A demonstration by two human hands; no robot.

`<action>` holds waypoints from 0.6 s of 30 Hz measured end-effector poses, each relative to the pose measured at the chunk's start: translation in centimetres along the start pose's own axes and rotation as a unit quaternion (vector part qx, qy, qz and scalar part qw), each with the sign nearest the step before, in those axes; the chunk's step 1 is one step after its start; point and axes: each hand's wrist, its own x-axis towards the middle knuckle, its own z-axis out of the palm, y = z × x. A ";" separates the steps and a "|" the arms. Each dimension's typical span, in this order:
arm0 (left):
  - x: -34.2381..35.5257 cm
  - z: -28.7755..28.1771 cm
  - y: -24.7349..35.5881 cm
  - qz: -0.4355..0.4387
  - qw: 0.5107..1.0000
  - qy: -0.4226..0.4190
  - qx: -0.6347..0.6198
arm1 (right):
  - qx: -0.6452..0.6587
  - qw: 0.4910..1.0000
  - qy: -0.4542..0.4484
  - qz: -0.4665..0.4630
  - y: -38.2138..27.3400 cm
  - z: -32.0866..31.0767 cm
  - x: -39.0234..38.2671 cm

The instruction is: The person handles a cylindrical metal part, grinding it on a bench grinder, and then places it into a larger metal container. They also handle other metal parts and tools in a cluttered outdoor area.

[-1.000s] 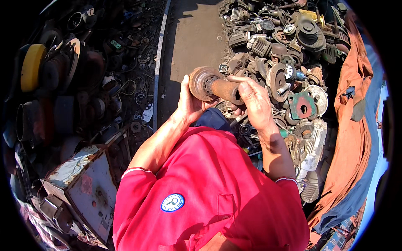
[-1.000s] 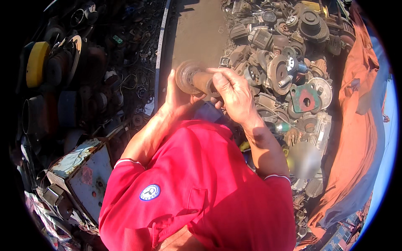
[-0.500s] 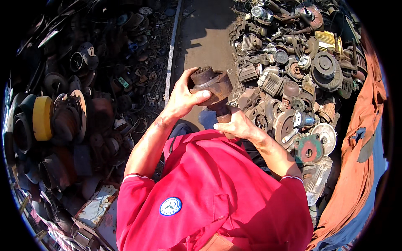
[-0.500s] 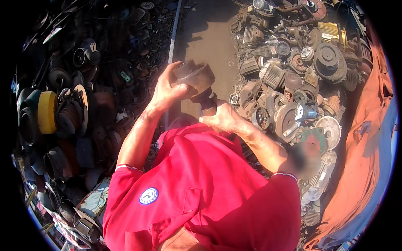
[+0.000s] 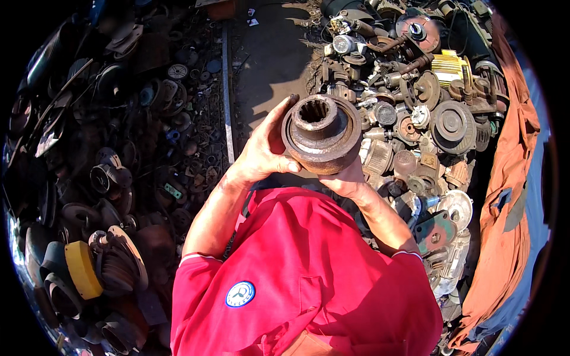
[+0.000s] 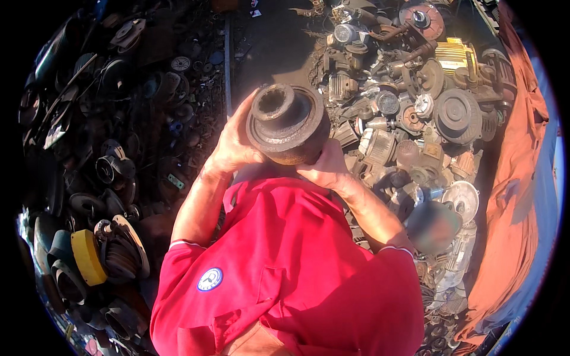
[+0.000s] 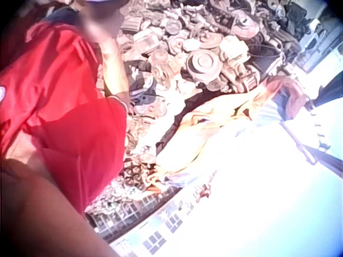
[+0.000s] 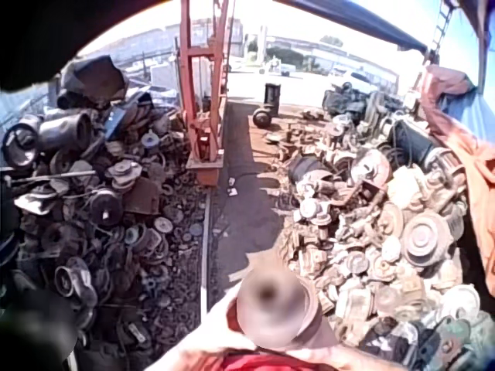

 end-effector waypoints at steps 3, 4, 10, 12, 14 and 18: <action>5.4 -1.8 1.7 -0.096 0.987 -0.057 0.112 | -0.210 0.970 0.013 -0.123 -1.3 -1.9 5.3; 7.1 -2.9 2.0 -0.115 0.978 -0.079 0.152 | -0.191 0.976 0.027 -0.099 -1.1 -2.1 6.4; 17.6 -13.3 2.5 -0.086 0.962 -0.007 0.260 | -0.099 0.988 0.092 -0.074 -1.9 -6.3 15.9; 20.2 -16.7 1.3 -0.022 0.917 0.084 0.390 | -0.256 0.944 0.094 -0.187 1.0 -7.7 18.3; 21.8 -21.5 -0.2 -0.142 0.890 0.146 0.407 | -0.272 0.934 0.099 -0.209 3.8 -8.8 20.9; 19.3 -32.9 -4.9 -0.169 0.832 0.289 0.442 | -0.055 0.996 0.042 -0.055 5.9 -11.8 28.1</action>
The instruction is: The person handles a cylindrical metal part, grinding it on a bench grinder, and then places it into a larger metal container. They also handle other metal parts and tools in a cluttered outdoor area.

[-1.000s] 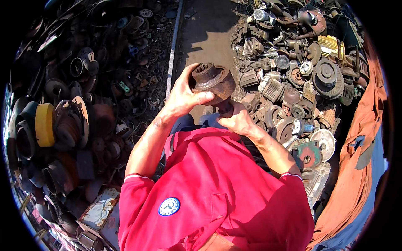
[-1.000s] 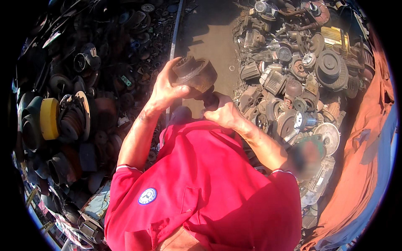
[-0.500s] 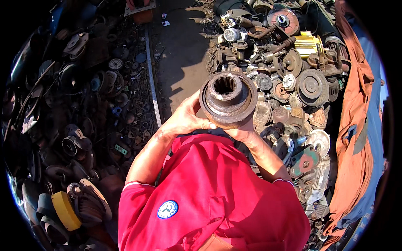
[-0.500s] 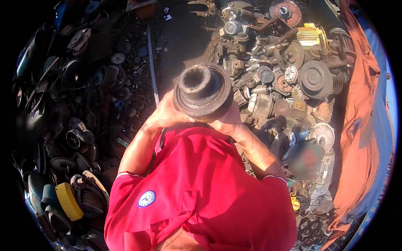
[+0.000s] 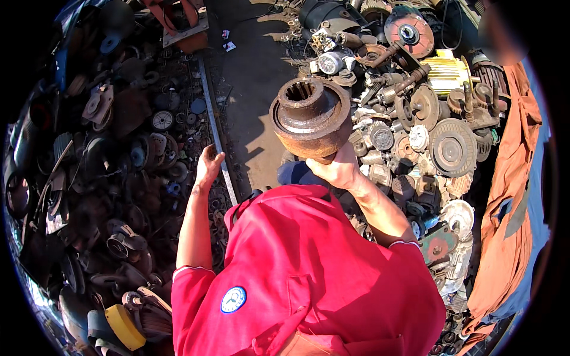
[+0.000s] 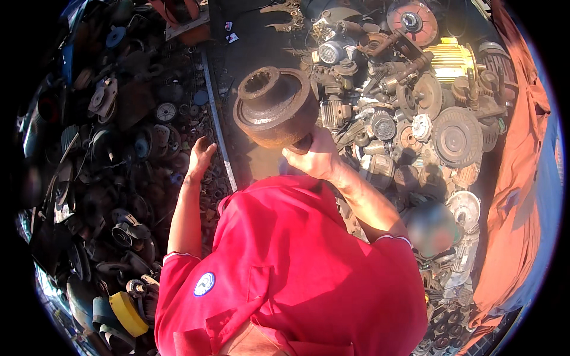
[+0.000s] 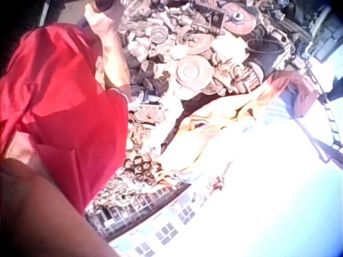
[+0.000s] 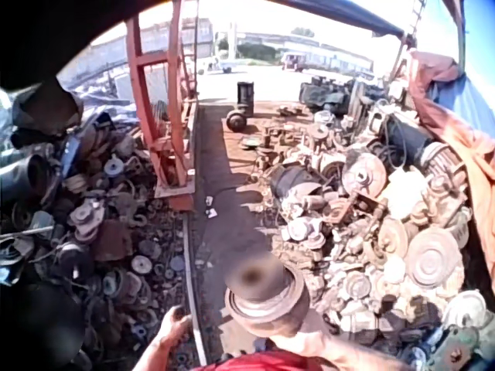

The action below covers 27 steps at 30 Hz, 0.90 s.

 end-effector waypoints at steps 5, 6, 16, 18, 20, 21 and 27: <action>-4.6 -2.3 -12.2 -0.294 0.949 0.111 -0.009 | 0.154 0.968 -0.130 0.152 1.7 -6.1 9.2; -6.7 -2.2 -13.8 -0.340 0.932 0.123 -0.027 | 0.141 0.964 -0.160 0.162 2.2 -7.2 11.1; -1.8 3.5 -15.8 -0.428 0.895 0.059 -0.110 | 0.352 0.899 -0.149 0.214 5.6 -10.2 27.0; 4.5 2.6 -15.4 -0.405 0.906 0.054 -0.108 | 0.363 0.894 -0.108 0.241 6.5 -9.8 29.5; 12.5 2.2 -9.0 -0.364 0.920 0.025 -0.143 | 0.369 0.893 -0.050 0.254 9.6 -8.9 31.5; 15.4 0.8 -8.6 -0.347 0.928 0.054 -0.126 | 0.363 0.896 -0.033 0.253 10.7 -8.5 32.8; 36.9 -6.0 0.6 -0.213 0.977 -0.012 0.004 | 0.285 0.912 0.086 0.281 13.2 -10.3 38.8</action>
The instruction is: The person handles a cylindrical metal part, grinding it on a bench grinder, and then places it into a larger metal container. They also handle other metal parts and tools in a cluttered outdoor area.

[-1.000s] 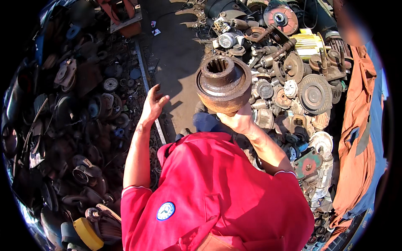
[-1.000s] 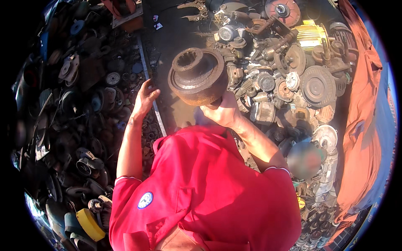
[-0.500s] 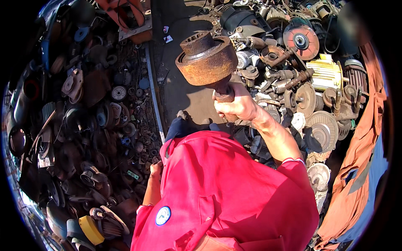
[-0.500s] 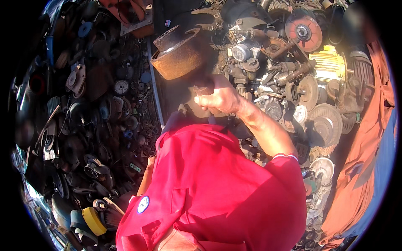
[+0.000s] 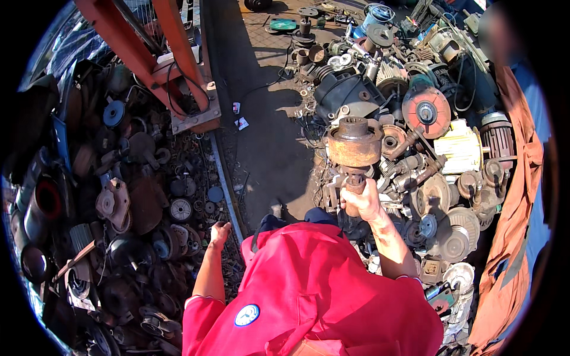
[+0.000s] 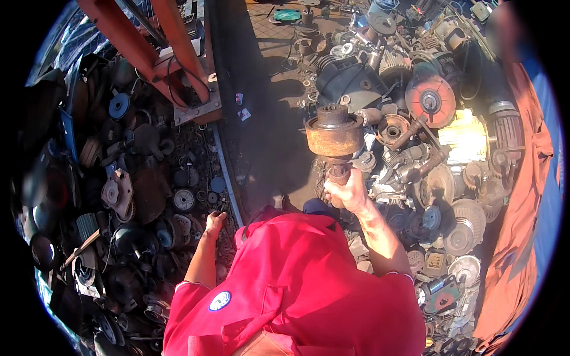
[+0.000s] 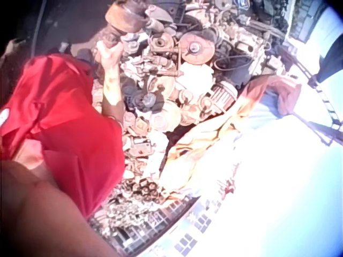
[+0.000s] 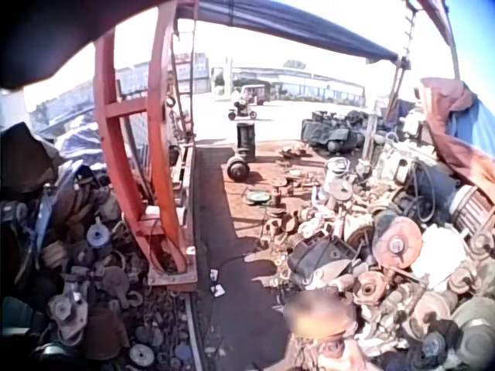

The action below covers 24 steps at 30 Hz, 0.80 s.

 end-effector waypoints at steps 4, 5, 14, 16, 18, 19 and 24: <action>9.1 -1.9 10.8 0.084 0.996 0.003 0.002 | -0.018 0.998 0.056 0.006 -1.0 -0.9 4.7; 11.2 -2.2 12.9 0.088 0.996 0.001 -0.003 | -0.029 0.997 0.067 0.018 -1.4 -1.0 6.2; 26.3 -0.6 24.7 0.048 0.998 0.003 0.029 | -0.113 0.993 0.032 0.022 -5.4 -2.4 28.6; 26.9 -1.1 25.0 -0.005 0.999 0.010 0.052 | -0.126 0.992 -0.003 -0.003 -7.0 -2.7 34.4; 27.4 -1.6 26.2 -0.036 0.999 0.029 0.001 | -0.156 0.986 -0.039 -0.039 -9.9 -2.8 40.7; 27.7 -1.7 25.7 -0.054 0.998 0.025 -0.024 | -0.173 0.982 -0.061 -0.054 -9.7 -3.0 43.7; 30.6 -0.1 27.5 -0.192 0.975 0.055 -0.097 | -0.149 0.985 -0.087 0.020 -15.3 -1.8 57.1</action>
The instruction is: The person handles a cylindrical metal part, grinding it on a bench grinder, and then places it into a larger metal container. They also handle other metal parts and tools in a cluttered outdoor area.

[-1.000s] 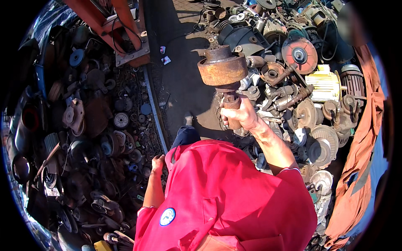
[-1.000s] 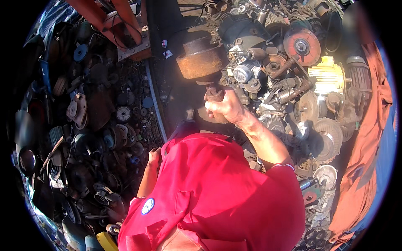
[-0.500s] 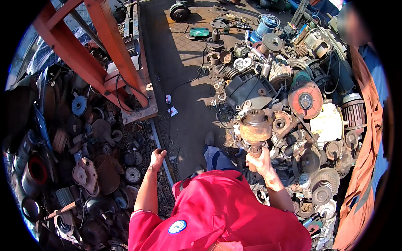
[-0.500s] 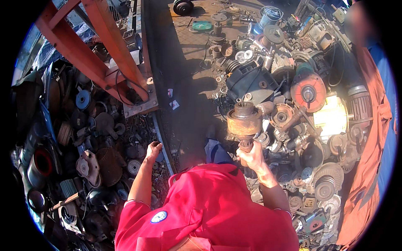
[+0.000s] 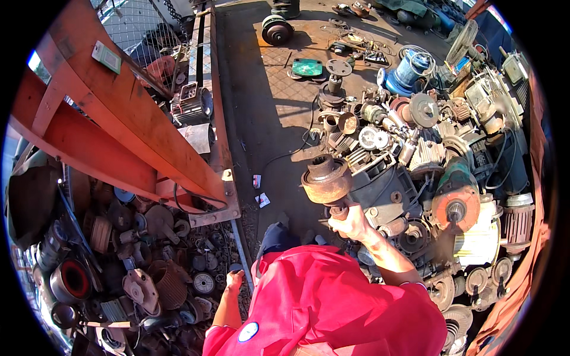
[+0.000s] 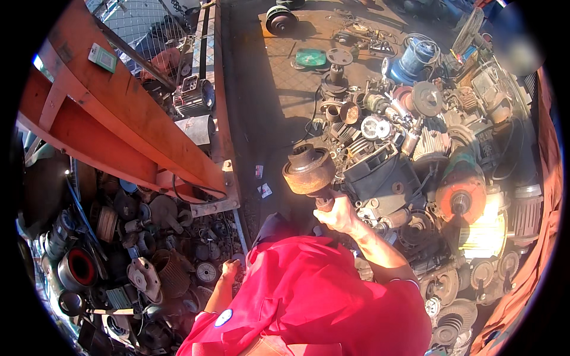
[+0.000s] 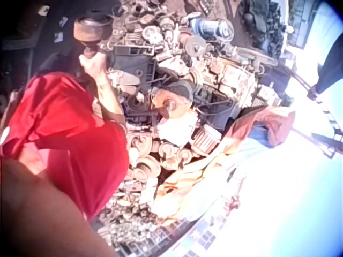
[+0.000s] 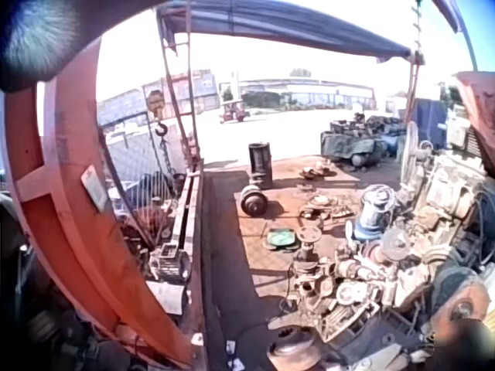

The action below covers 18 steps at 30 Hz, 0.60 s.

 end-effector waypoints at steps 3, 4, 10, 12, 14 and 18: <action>4.3 1.6 4.3 -0.050 0.996 -0.017 0.078 | -0.047 0.995 0.029 -0.079 -2.9 -2.0 7.4; 5.6 2.6 6.4 -0.046 0.994 -0.033 0.097 | -0.091 0.994 0.036 -0.039 -3.3 -3.1 9.8; 21.3 7.8 26.2 0.175 0.971 -0.111 0.122 | -0.101 0.991 0.064 -0.066 -8.7 -4.9 23.1; 19.4 12.6 40.5 0.199 0.957 -0.087 0.193 | -0.115 0.988 0.078 -0.065 -10.2 -6.7 26.4; 19.3 15.1 51.0 0.241 0.960 -0.087 0.116 | -0.106 0.987 0.076 -0.090 -12.0 -8.1 30.7; 16.3 17.8 67.6 0.311 0.942 -0.104 0.067 | -0.182 0.964 0.059 -0.183 -12.4 -11.6 41.2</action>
